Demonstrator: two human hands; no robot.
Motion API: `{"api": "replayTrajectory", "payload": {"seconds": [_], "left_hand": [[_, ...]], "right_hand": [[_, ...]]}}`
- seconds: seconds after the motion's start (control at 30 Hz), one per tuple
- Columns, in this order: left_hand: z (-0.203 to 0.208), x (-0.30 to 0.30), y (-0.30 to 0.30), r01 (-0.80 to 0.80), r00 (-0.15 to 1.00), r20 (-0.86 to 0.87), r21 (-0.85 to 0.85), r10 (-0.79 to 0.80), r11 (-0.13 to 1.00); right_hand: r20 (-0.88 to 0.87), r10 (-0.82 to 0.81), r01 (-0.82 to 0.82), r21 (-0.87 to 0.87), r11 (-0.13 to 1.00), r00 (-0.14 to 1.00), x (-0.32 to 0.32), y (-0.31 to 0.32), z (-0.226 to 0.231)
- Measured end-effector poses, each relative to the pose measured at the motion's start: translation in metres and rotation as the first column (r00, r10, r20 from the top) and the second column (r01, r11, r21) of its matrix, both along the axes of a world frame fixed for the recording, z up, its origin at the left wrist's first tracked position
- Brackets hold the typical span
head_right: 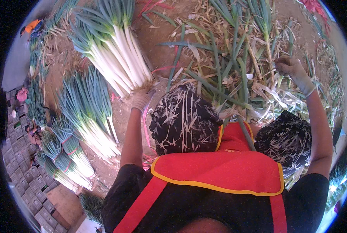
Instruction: The person is cleaning spring onions by peeling off the outer skin and roots by hand and placing them onto a stack.
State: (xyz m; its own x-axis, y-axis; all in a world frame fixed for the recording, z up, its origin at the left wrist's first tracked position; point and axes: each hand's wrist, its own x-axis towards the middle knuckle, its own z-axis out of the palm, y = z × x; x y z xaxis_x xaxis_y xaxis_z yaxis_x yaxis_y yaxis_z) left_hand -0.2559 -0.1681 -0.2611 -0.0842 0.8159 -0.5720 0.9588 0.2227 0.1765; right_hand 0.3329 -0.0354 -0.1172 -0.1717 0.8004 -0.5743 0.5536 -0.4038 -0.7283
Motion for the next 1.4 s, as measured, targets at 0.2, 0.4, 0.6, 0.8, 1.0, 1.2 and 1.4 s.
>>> {"api": "replayTrajectory", "payload": {"seconds": [0.2, 0.4, 0.6, 0.8, 1.0, 1.2, 1.4], "left_hand": [[-0.100, -0.037, -0.040, -0.059, 0.997, 0.066, 0.462, 0.031, 0.885], [-0.094, 0.014, -0.133, -0.329, 0.923, 0.259, 0.142, 0.285, 0.934], [-0.082, 0.036, -0.187, -0.296, 0.869, 0.303, -0.313, 0.390, 0.903], [0.002, 0.033, -0.048, -0.257, 0.856, 0.482, 0.079, 0.188, 0.963], [0.202, 0.133, 0.096, -0.180, 0.721, 0.626, 0.584, -0.298, 0.791], [0.214, 0.240, 0.193, -0.111, 0.092, 0.996, 0.031, -0.021, 0.993], [0.243, 0.315, 0.160, 0.120, -0.304, 0.927, -0.190, 0.219, 0.974]], "right_hand": [[0.029, 0.080, -0.079, -0.018, 0.997, 0.996, -0.016, 0.003, -0.022], [0.833, 0.279, -0.494, -0.007, 0.869, 0.479, 0.069, 0.019, -0.183], [0.515, -0.078, 0.115, -0.041, 0.993, 0.853, 0.042, 0.003, -0.219], [-0.085, -0.224, 0.240, 0.363, 0.900, 0.971, 0.018, 0.010, -0.209], [-0.542, -0.518, 0.704, 0.214, 0.677, 0.662, -0.076, -0.035, -0.063], [-0.298, -0.444, 0.532, 0.553, 0.642, 0.845, -0.129, -0.145, 0.017], [-0.298, -0.428, 0.518, 0.575, 0.633, 0.853, -0.135, -0.155, 0.038]]}}
